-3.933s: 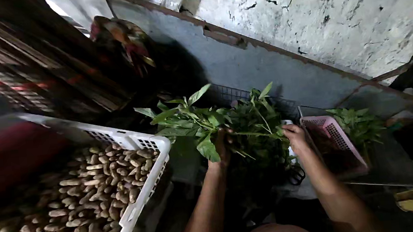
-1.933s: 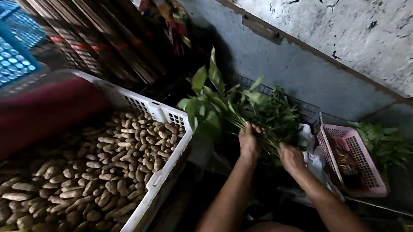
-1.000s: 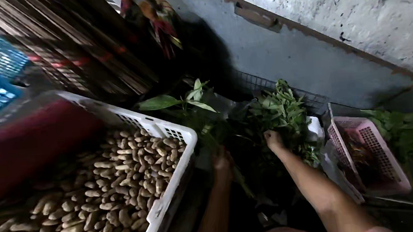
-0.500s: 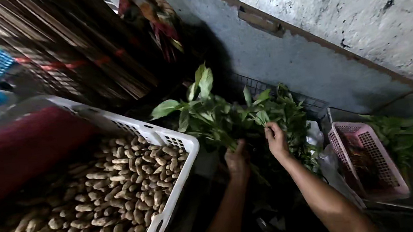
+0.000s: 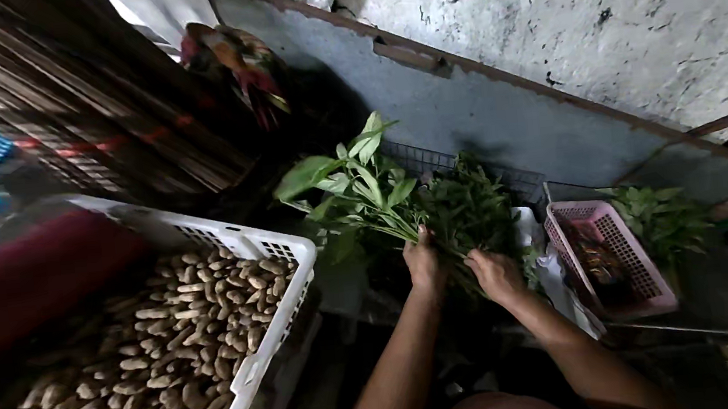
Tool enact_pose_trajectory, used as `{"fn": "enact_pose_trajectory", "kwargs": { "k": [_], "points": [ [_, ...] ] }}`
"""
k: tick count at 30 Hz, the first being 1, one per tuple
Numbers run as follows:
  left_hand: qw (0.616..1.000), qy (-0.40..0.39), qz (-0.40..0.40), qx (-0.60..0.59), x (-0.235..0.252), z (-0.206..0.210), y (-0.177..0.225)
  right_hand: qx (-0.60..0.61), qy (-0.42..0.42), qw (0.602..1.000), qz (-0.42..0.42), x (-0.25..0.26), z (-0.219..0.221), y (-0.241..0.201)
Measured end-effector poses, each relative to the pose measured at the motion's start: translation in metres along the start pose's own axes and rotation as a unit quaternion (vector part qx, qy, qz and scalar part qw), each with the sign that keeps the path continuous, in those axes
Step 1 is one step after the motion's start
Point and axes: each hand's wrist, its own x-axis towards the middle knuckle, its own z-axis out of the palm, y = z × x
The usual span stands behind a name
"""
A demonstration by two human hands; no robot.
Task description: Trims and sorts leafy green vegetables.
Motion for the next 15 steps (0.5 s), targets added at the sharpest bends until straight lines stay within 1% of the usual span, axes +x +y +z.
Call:
{"fn": "enact_pose_trajectory", "kwargs": {
  "k": [2, 4, 5, 6, 8, 9, 10, 12, 14, 15],
  "points": [
    [0.999, -0.020, -0.011, -0.038, -0.001, 0.004, 0.000, 0.015, -0.070, 0.997, 0.041, -0.004, -0.012, 0.013],
    [0.996, -0.037, -0.022, -0.082, -0.001, 0.004, 0.001, 0.026, -0.149, 0.984, 0.096, -0.008, -0.023, 0.032],
    [0.994, -0.041, -0.016, -0.100, 0.003, 0.002, 0.005, 0.035, -0.181, 0.975, 0.125, -0.011, -0.026, 0.047],
    [0.992, -0.044, -0.001, -0.115, 0.009, -0.001, 0.010, 0.052, -0.192, 0.969, 0.148, -0.016, -0.026, 0.065],
    [0.989, -0.048, 0.049, -0.127, 0.020, -0.003, 0.018, 0.065, -0.158, 0.971, 0.170, -0.022, -0.033, 0.089],
    [0.988, -0.055, 0.072, -0.123, 0.022, -0.002, 0.018, 0.067, -0.127, 0.976, 0.163, -0.021, -0.039, 0.090],
    [0.987, -0.064, 0.087, -0.116, 0.021, 0.000, 0.015, 0.076, -0.095, 0.981, 0.149, -0.016, -0.045, 0.083],
    [0.986, -0.086, 0.101, -0.097, 0.010, 0.011, 0.000, 0.109, -0.042, 0.987, 0.106, -0.002, -0.051, 0.055],
    [0.987, -0.106, 0.092, -0.077, -0.008, 0.026, -0.017, 0.105, -0.030, 0.992, 0.062, 0.009, -0.044, 0.025],
    [0.988, -0.114, 0.075, -0.069, -0.017, 0.031, -0.024, 0.097, -0.044, 0.993, 0.049, 0.012, -0.038, 0.014]
  ]
}}
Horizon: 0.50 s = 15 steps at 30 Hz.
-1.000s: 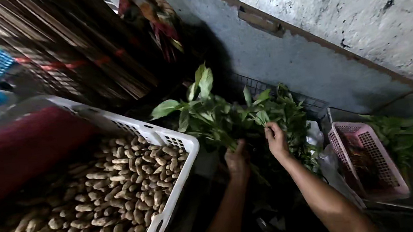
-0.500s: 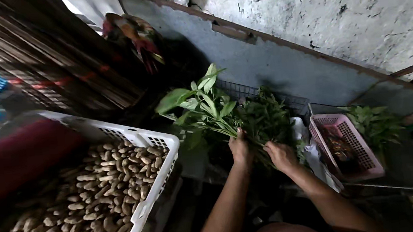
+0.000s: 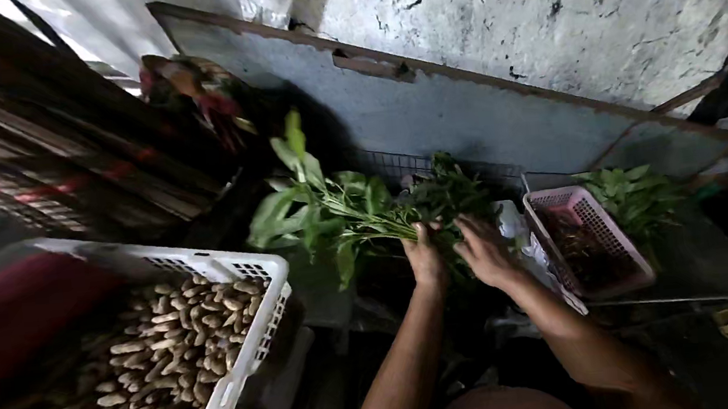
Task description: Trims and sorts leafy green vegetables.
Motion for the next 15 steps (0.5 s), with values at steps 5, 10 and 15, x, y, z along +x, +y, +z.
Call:
{"fn": "enact_pose_trajectory", "kwargs": {
  "k": [5, 10, 15],
  "points": [
    [0.992, -0.047, -0.090, 0.078, -0.015, -0.013, -0.020, 0.047, -0.100, 0.992, 0.055, -0.011, 0.027, -0.011],
    [0.777, -0.277, -0.155, 0.543, -0.032, -0.046, 0.003, 0.158, -0.183, 0.964, 0.112, -0.015, 0.025, 0.043],
    [0.534, -0.424, 0.308, 0.663, -0.055, -0.060, -0.001, 0.107, -0.259, 0.956, 0.091, -0.032, 0.013, 0.053]
  ]
}}
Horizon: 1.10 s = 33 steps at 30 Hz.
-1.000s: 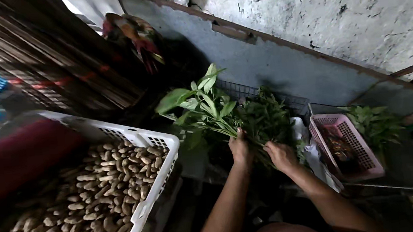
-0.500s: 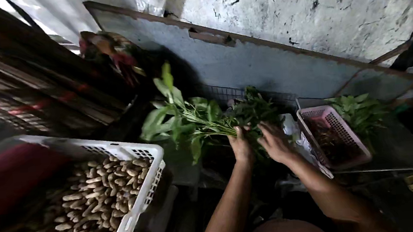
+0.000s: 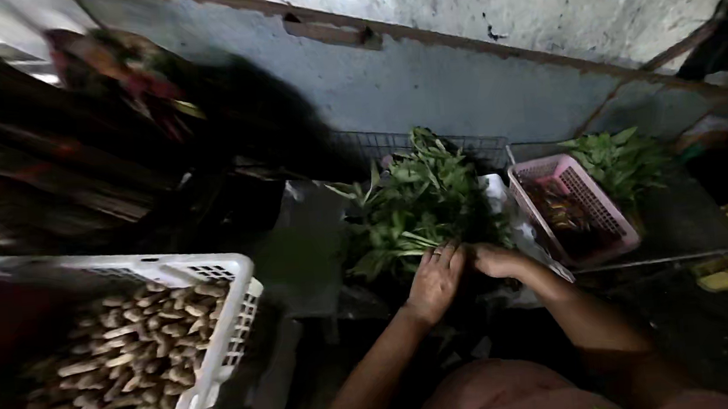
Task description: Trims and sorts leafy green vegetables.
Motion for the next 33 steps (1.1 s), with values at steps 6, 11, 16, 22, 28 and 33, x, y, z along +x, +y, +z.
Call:
{"fn": "enact_pose_trajectory", "kwargs": {
  "k": [6, 11, 16, 22, 28, 33],
  "points": [
    [0.983, -0.157, -0.043, 0.080, -0.006, 0.007, -0.010, -0.032, -0.052, 0.996, -0.067, 0.000, -0.007, -0.014],
    [0.898, -0.247, -0.362, 0.033, -0.020, -0.016, -0.047, -0.057, 0.228, 0.971, -0.035, 0.013, -0.043, 0.027],
    [0.835, -0.222, -0.491, -0.111, -0.069, -0.020, -0.100, -0.157, 0.071, 0.961, 0.218, 0.009, -0.002, 0.073],
    [0.799, -0.163, -0.522, -0.248, -0.079, -0.025, -0.095, -0.256, 0.176, 0.926, 0.214, 0.009, 0.062, 0.134],
    [0.798, -0.164, -0.481, -0.323, -0.051, -0.014, -0.093, -0.098, 0.091, 0.927, 0.350, -0.001, 0.035, 0.097],
    [0.803, -0.191, -0.442, -0.351, -0.033, -0.004, -0.095, 0.208, 0.074, 0.900, 0.377, -0.015, 0.047, 0.137]
  ]
}}
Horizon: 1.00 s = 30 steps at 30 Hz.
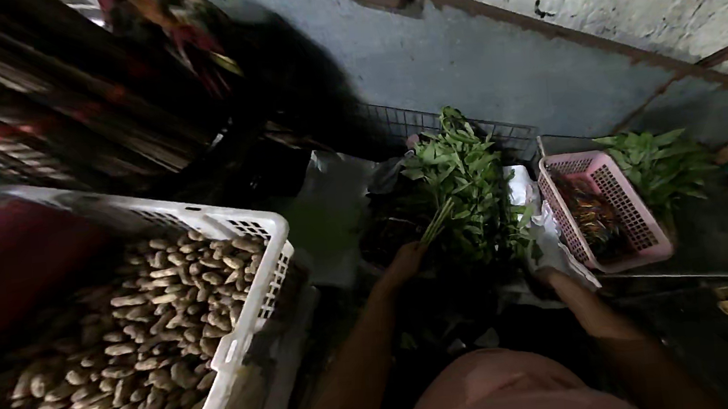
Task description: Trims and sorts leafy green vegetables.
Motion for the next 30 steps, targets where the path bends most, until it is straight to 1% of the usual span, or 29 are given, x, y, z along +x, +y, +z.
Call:
{"fn": "enact_pose_trajectory", "kwargs": {
  "k": [2, 3, 5, 8, 11, 16, 19, 23, 25, 28, 30],
  "points": [
    [1.000, -0.014, -0.001, -0.004, 0.008, 0.002, 0.004, 0.058, -0.037, 0.996, -0.050, -0.013, 0.001, 0.010],
    [1.000, -0.021, -0.005, -0.008, 0.011, 0.004, 0.008, 0.067, -0.054, 0.993, -0.075, -0.027, 0.000, 0.009],
    [0.999, -0.043, -0.009, -0.024, 0.018, 0.008, 0.020, 0.063, -0.081, 0.988, -0.117, -0.054, 0.002, -0.001],
    [0.996, -0.080, 0.024, -0.042, 0.026, 0.016, 0.043, 0.068, -0.143, 0.970, -0.186, -0.080, 0.003, -0.015],
    [0.992, -0.109, 0.048, -0.034, 0.033, 0.021, 0.062, 0.074, -0.181, 0.954, -0.225, -0.085, 0.000, -0.026],
    [0.984, -0.158, 0.073, -0.018, 0.038, 0.032, 0.085, 0.077, -0.182, 0.937, -0.289, -0.075, -0.012, -0.032],
    [0.983, -0.169, 0.071, 0.001, 0.039, 0.037, 0.092, 0.101, -0.172, 0.931, -0.306, -0.071, -0.019, -0.027],
    [0.979, -0.189, 0.071, 0.025, 0.045, 0.044, 0.096, 0.102, -0.185, 0.934, -0.289, -0.071, -0.022, -0.022],
    [0.975, -0.208, 0.070, 0.037, 0.050, 0.049, 0.097, 0.105, -0.177, 0.937, -0.281, -0.073, -0.021, -0.019],
    [0.971, -0.227, 0.072, 0.007, 0.058, 0.052, 0.095, 0.118, -0.149, 0.937, -0.293, -0.071, -0.018, -0.013],
    [0.970, -0.234, 0.067, -0.001, 0.059, 0.052, 0.096, 0.122, -0.162, 0.935, -0.292, -0.071, -0.017, -0.009]
  ]
}}
